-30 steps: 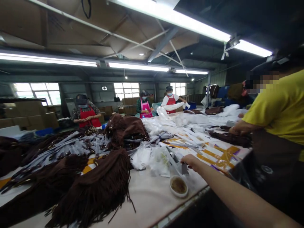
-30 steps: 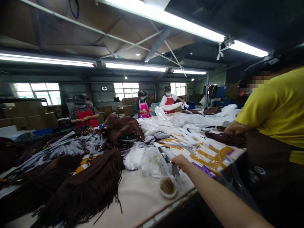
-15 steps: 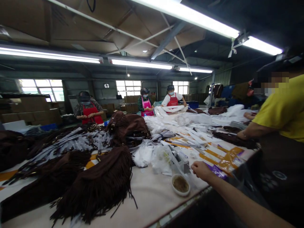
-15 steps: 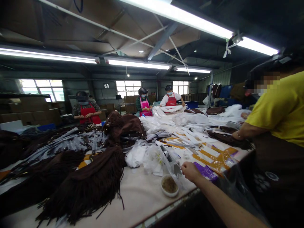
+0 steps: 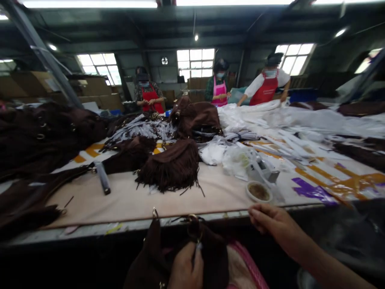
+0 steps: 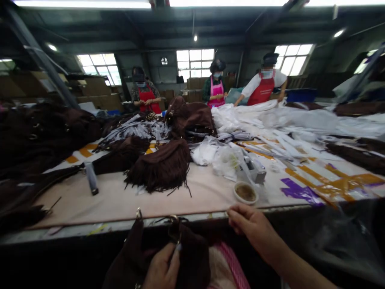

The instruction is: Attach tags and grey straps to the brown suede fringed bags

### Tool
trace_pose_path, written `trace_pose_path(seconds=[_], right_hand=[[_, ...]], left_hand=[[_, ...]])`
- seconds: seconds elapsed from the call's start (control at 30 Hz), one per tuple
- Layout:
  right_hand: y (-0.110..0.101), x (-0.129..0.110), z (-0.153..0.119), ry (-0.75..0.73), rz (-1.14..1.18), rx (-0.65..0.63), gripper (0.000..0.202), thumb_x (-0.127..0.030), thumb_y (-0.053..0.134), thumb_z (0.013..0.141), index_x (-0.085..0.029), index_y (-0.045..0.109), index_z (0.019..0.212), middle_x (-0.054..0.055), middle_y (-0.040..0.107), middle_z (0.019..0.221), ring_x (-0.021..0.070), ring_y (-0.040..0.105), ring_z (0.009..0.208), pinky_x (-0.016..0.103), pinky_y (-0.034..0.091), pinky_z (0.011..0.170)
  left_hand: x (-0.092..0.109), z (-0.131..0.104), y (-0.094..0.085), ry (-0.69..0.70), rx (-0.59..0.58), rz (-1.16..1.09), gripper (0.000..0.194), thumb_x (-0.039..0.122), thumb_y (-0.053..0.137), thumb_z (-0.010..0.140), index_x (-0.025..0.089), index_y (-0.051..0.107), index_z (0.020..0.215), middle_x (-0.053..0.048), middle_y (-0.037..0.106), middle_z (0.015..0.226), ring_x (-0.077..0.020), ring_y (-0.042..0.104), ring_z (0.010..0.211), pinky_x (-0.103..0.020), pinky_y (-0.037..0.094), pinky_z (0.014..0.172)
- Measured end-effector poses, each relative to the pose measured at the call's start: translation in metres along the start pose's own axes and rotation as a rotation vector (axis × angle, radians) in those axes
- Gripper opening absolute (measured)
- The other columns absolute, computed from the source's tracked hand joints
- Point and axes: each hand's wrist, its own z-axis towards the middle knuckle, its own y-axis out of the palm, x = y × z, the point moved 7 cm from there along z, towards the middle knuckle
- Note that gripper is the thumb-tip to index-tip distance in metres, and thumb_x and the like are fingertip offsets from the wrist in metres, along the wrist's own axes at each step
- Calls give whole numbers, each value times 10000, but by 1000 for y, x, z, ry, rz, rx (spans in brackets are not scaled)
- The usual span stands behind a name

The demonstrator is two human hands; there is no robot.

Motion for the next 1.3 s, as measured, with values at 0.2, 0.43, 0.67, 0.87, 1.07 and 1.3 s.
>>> trace_pose_path(seconds=[0.2, 0.43, 0.67, 0.87, 1.07, 1.3], right_hand=[[143, 20, -35, 194, 90, -306, 401, -560, 683, 747, -176, 596, 665, -36, 555, 523, 82, 444, 438, 212, 326, 450], [174, 40, -21, 231, -39, -248, 313, -443, 642, 784, -189, 592, 608, -22, 583, 507, 83, 471, 407, 203, 302, 406], [179, 42, -15, 288, -151, -171, 259, -301, 628, 790, -192, 555, 566, -22, 574, 473, 81, 450, 373, 204, 301, 392], [182, 36, -10, 296, -196, -190, 267, -240, 635, 781, -193, 539, 536, -28, 557, 454, 78, 443, 384, 197, 307, 391], [182, 31, -8, 263, -204, -204, 262, -237, 649, 771, -182, 566, 529, -25, 561, 462, 79, 458, 407, 194, 320, 404], [178, 36, -16, 292, -157, -264, 152, -139, 578, 784, -148, 653, 652, 1, 652, 556, 80, 503, 424, 187, 334, 419]], left_hand=[[-7, -2, 11, 144, -19, 199, 316, 258, 319, 981, 178, 605, 874, -108, 653, 863, -223, 594, 806, -355, 459, 764], [-8, -8, 5, 203, -9, 275, 294, 226, 318, 980, 197, 558, 812, -89, 640, 815, -215, 597, 753, -331, 448, 683], [-16, -6, 10, 259, -19, 405, 245, 184, 341, 947, 191, 565, 847, -113, 668, 838, -261, 649, 775, -381, 507, 691], [-17, -8, 5, 212, -14, 460, 262, 217, 359, 957, 139, 526, 1142, -141, 717, 860, -300, 705, 738, -392, 522, 625], [-12, -12, 2, 250, -16, 446, 266, 211, 317, 975, 164, 550, 1094, -142, 710, 904, -284, 696, 775, -375, 488, 659], [-12, -4, -4, -25, -91, -20, 212, 236, 441, 937, 184, 598, 805, -58, 638, 771, -185, 584, 727, -306, 417, 665]])
